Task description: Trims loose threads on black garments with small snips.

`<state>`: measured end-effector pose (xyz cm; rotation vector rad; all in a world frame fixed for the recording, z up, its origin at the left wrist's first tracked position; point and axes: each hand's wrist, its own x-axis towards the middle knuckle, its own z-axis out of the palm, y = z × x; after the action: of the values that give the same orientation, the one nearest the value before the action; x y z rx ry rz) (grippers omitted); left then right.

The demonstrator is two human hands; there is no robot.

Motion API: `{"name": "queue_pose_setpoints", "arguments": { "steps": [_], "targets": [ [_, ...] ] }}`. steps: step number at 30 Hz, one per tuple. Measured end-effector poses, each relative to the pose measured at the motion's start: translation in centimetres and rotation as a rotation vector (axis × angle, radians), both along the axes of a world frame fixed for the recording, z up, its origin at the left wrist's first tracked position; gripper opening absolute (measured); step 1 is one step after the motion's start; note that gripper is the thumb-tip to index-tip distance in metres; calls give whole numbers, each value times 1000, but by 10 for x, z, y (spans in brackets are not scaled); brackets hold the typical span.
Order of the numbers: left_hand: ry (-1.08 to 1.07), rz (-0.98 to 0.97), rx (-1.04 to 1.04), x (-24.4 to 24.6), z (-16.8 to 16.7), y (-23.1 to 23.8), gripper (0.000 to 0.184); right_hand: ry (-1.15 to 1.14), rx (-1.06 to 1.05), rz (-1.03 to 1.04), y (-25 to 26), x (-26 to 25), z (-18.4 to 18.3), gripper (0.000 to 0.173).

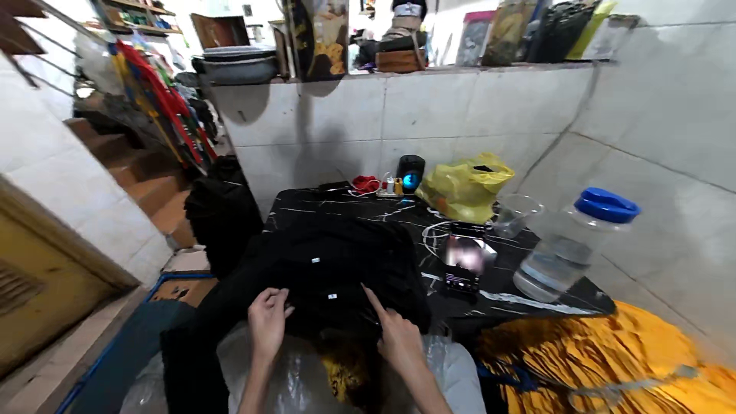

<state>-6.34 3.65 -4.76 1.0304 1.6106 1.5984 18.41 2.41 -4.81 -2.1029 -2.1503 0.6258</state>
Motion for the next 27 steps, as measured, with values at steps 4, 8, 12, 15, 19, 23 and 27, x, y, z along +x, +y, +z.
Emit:
{"name": "queue_pose_setpoints", "arguments": {
  "steps": [4,8,12,15,19,23,27],
  "targets": [
    [-453,-48,-19,5,10,-2,15,6,66,51,-2,6,-2,109],
    [-356,-173,-11,3,-4,-17,23,230,344,313,0,12,-17,77],
    [-318,-205,-5,5,-18,-25,27,638,424,416,4,-21,-31,26],
    [-284,-270,37,3,-21,-30,34,842,358,344,18,-48,-40,25],
    [-151,-352,153,4,-22,-37,50,1045,343,305,26,-71,-45,28],
    [-71,-311,172,13,-25,-42,54,1025,505,220,16,-87,-50,30],
    [185,-179,280,24,-45,-42,39,905,789,144,9,-96,-54,8]
  ]
}}
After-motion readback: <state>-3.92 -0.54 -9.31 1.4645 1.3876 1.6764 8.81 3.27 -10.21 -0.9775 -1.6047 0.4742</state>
